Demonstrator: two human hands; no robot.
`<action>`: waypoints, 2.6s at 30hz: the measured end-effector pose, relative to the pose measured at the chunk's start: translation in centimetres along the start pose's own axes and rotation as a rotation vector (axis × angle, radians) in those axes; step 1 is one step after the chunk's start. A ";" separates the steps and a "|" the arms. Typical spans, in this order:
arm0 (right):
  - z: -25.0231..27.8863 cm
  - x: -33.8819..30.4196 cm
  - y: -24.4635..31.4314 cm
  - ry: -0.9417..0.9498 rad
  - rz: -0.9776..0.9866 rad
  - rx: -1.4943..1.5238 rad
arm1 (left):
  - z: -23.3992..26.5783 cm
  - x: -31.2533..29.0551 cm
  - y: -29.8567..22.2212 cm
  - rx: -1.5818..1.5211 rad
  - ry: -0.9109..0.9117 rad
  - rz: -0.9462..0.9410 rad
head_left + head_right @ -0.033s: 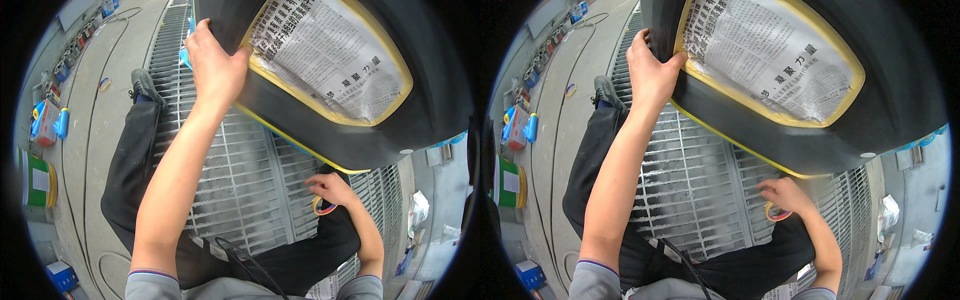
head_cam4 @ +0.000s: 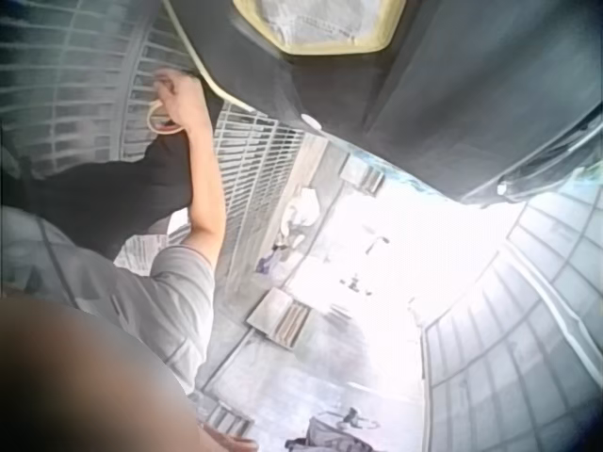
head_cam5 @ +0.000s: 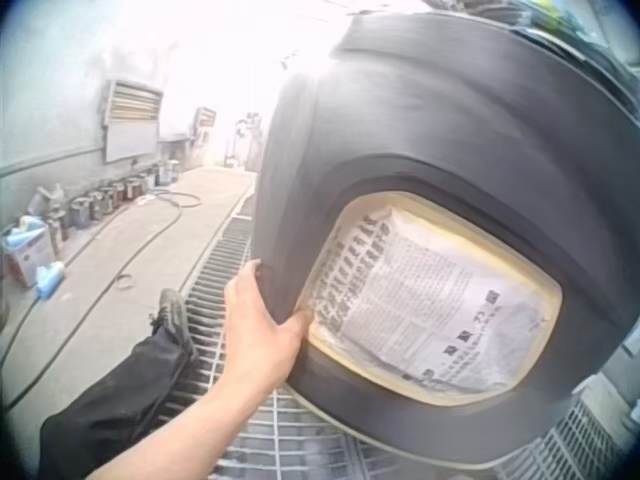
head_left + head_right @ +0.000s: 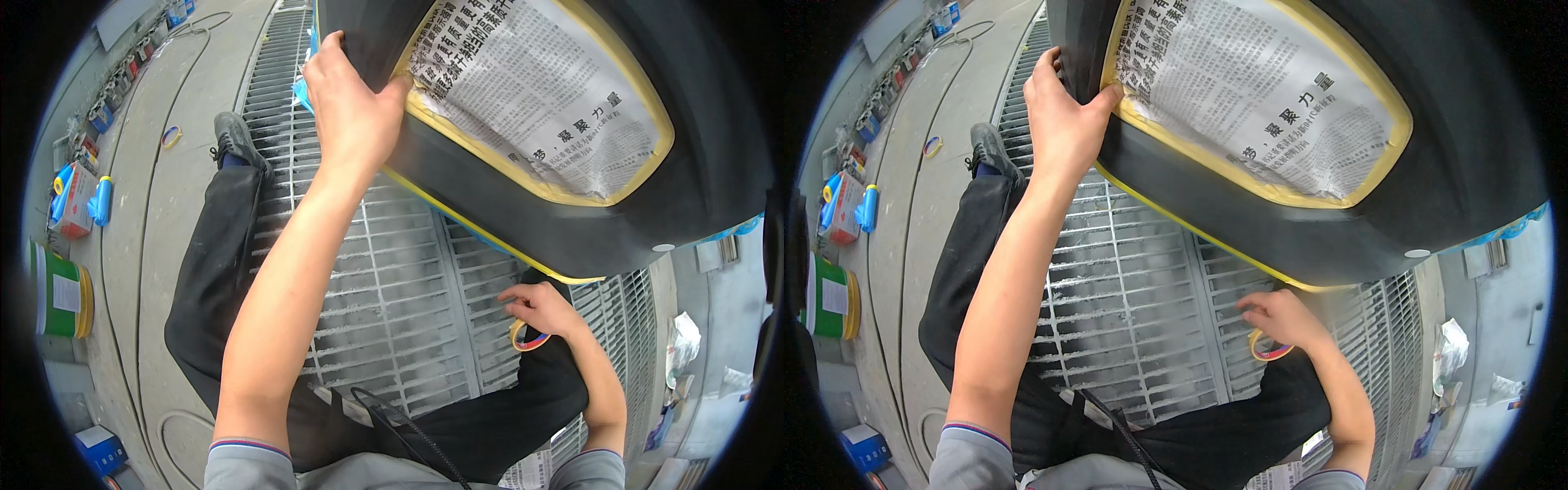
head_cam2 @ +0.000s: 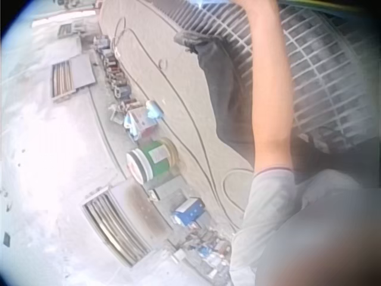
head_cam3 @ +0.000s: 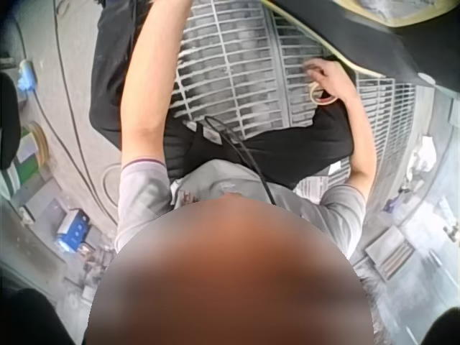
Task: The person applies yellow masking tape around the perimeter of a newspaper-covered area on a dark curved surface. They smooth the tape and press it down to secure the newspaper in place.
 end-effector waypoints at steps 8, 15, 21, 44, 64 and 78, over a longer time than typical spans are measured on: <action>-0.3 0.1 -0.9 -0.005 0.004 0.001 | -0.2 0.0 0.0 -0.087 0.053 0.030; -0.4 0.2 -1.1 0.011 -0.001 -0.003 | -0.2 -0.3 0.0 -0.064 0.061 0.009; -0.4 0.1 -1.3 -0.009 0.031 -0.001 | -0.2 -0.4 -0.2 -0.048 0.076 0.016; -0.8 0.1 -2.2 0.022 0.027 -0.027 | -0.5 -1.2 1.0 -0.120 0.006 -0.041; -1.3 0.3 -1.8 0.053 0.092 -0.059 | -0.5 -1.0 0.9 -0.110 -0.001 0.065; -2.3 0.0 -2.6 0.146 0.072 -0.117 | -0.5 -1.4 0.4 0.064 -0.030 -0.163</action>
Point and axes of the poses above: each hand's wrist, its own x-axis towards the middle knuckle, its own z-axis out of the back of the hand, y = z × x, the point moved 9 cm from there along x, towards the middle knuckle, and after that the axes turned 2 degrees about -x, right-handed, at the moved point
